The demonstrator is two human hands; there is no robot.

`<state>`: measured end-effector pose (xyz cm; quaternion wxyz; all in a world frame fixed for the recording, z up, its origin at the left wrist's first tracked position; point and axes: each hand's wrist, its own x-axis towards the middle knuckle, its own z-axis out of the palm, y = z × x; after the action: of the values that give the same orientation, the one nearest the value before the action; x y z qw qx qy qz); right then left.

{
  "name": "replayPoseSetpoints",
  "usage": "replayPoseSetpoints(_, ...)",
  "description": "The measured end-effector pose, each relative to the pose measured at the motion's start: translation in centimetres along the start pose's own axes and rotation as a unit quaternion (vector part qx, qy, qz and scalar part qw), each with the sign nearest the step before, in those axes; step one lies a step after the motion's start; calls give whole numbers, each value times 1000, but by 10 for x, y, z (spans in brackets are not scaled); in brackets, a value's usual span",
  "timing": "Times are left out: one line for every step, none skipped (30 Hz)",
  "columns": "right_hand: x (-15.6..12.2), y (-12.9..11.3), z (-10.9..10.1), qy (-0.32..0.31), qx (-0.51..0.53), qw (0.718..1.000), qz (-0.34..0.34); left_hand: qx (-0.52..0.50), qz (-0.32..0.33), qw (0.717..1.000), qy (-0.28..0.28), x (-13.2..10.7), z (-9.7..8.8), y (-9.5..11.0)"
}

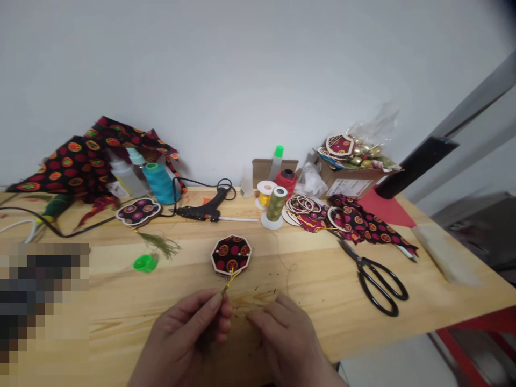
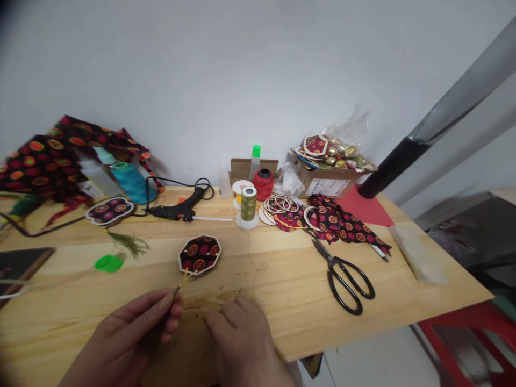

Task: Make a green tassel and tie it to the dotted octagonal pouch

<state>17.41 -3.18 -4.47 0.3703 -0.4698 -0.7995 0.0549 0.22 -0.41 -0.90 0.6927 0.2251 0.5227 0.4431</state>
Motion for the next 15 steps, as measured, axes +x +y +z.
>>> replayPoseSetpoints(0, 6, -6, 5, -18, 1000, 1, 3, -2, 1000, 4, -1, 0, 0)
replayPoseSetpoints(0, 13, -15, 10, -49, 999, 4, 10, -3, 1000, 12, -1, 1, 0)
replayPoseSetpoints(-1, 23, -26, 23, -101, 995, 18, 9, 1, 1000, 23, -2, 1, 1)
replayPoseSetpoints(-4, 34, -39, 31, -165, 985, 31, 9, 1, 999, 33, -3, 1, 1)
replayPoseSetpoints(-7, 46, -53, 14, -228, 971, 73, 6, 1, 999, 42, -3, 1, 1)
replayPoseSetpoints(-12, 58, -68, -6, -288, 949, 125, 2, 1, 999, 47, -3, 1, 2)
replayPoseSetpoints(-18, 70, -83, -28, -349, 919, 179, 0, 0, 999, 49, -3, 1, 2)
replayPoseSetpoints(-25, 81, -96, -68, -395, 884, 241, -1, -1, 999, 46, -3, 0, 3)
replayPoseSetpoints(-31, 92, -107, -109, -423, 850, 293, -2, 2, 999, 41, -4, -1, 3)
replayPoseSetpoints(-38, 101, -115, -120, -427, 839, 315, -2, 7, 999, 35, -4, -2, 3)
replayPoseSetpoints(-43, 109, -120, -134, -426, 832, 331, -2, 11, 1000, 29, -4, -3, 4)
replayPoseSetpoints(-47, 115, -123, -147, -422, 826, 343, -5, 17, 1000, 25, -5, -4, 4)
replayPoseSetpoints(-50, 120, -125, -153, -419, 825, 347, -7, 19, 1000, 20, -6, -5, 5)
replayPoseSetpoints(-51, 122, -126, -161, -417, 821, 355, -9, 19, 1000, 15, -7, -5, 6)
replayPoseSetpoints(-50, 123, -127, -170, -413, 817, 365, -11, 20, 1000, 12, -8, -6, 7)
